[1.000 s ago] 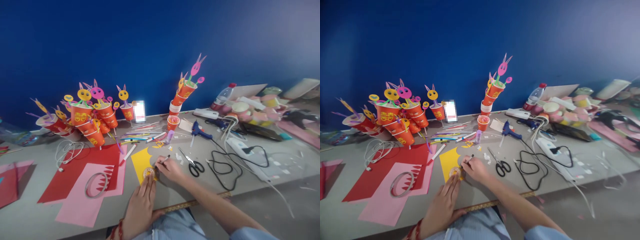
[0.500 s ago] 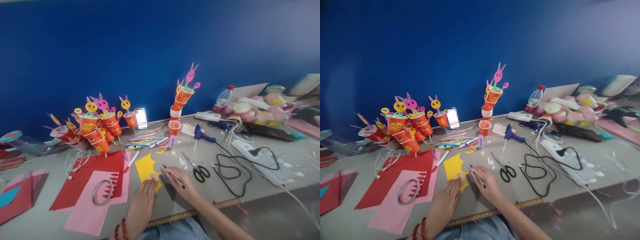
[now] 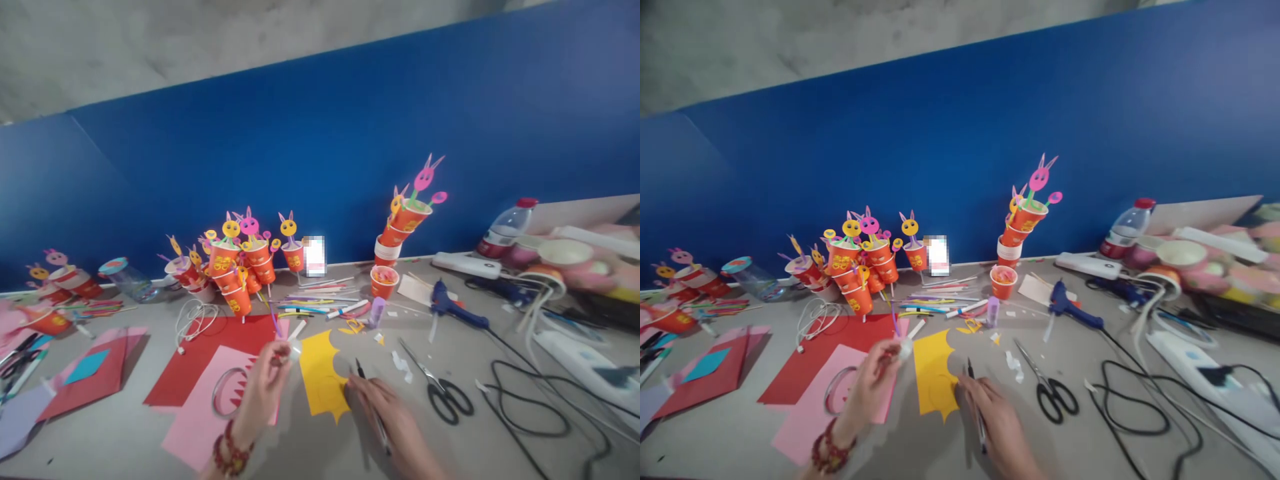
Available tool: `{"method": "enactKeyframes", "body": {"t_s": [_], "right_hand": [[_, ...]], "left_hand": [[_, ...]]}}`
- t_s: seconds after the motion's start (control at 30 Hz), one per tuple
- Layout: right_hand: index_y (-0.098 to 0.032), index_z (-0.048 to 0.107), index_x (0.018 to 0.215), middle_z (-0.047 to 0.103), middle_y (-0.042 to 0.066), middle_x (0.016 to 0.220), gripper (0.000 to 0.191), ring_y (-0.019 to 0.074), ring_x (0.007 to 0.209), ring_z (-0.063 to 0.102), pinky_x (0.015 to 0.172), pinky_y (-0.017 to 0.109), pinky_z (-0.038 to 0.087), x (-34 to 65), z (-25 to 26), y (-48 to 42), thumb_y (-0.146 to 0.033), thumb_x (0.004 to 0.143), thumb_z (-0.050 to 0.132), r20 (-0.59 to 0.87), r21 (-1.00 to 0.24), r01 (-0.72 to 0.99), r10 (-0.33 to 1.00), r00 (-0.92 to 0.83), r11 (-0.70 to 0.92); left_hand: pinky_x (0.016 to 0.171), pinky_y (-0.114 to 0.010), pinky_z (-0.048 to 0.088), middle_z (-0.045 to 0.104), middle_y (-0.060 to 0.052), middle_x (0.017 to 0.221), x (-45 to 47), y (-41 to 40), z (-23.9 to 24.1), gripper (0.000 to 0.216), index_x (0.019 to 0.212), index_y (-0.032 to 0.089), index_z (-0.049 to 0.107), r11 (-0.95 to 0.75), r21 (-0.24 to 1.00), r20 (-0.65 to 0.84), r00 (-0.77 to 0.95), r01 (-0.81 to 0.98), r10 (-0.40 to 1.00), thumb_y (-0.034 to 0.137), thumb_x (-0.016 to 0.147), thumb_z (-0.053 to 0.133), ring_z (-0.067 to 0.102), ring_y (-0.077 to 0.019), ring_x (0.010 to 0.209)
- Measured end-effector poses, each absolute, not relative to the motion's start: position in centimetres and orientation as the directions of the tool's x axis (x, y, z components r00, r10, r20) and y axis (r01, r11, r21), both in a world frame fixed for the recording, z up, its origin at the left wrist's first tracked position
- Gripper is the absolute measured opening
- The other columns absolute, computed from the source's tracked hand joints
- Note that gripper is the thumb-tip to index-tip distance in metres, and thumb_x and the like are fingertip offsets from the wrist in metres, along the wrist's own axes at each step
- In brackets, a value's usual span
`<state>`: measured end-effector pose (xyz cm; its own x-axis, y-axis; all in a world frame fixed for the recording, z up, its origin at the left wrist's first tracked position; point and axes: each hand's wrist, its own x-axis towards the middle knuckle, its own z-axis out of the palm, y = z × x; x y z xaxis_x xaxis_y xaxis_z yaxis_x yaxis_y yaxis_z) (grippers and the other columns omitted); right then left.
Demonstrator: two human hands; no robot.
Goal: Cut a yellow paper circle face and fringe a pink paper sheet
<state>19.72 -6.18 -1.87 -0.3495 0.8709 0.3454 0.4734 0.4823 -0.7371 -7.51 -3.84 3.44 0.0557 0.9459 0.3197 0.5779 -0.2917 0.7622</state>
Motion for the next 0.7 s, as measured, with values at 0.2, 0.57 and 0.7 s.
{"method": "enactKeyframes", "body": {"t_s": [0.2,0.57,0.7], "right_hand": [[-0.024,0.055,0.133,0.070,0.011,0.105,0.043,0.0258,0.095,0.065,0.079,0.034,0.053,19.8,-1.6,-6.3,-0.014,0.095,0.038,0.321,-0.717,0.518,0.881,-0.348,0.466],[-0.024,0.051,0.133,0.068,0.012,0.112,0.038,0.0254,0.096,0.068,0.082,0.036,0.057,20.2,-0.5,-6.5,-0.024,0.095,0.051,0.366,-0.692,0.634,0.925,-0.104,0.346],[-0.019,0.047,0.138,0.062,0.016,0.130,0.052,0.0317,0.118,0.060,0.098,0.047,0.051,22.7,-0.3,-5.4,-0.020,0.087,0.054,0.427,-0.600,0.735,0.903,-0.038,0.315]], "left_hand": [[0.088,-0.041,0.053,0.064,-0.008,0.110,-10.4,-1.6,3.8,0.020,0.110,0.024,0.060,-0.346,0.657,0.357,0.128,0.670,0.925,0.034,0.097,0.048,0.063,-0.0242,0.101],[0.100,-0.042,0.048,0.068,-0.006,0.113,-2.3,0.5,4.4,0.028,0.114,0.024,0.059,-0.748,0.385,0.381,0.645,0.540,0.662,0.014,0.096,0.040,0.060,-0.0228,0.109],[0.090,-0.039,0.052,0.068,-0.006,0.100,2.6,0.8,4.1,0.024,0.104,0.021,0.061,-0.777,0.402,0.325,0.718,0.484,0.615,0.011,0.093,0.041,0.061,-0.0221,0.096]]}}
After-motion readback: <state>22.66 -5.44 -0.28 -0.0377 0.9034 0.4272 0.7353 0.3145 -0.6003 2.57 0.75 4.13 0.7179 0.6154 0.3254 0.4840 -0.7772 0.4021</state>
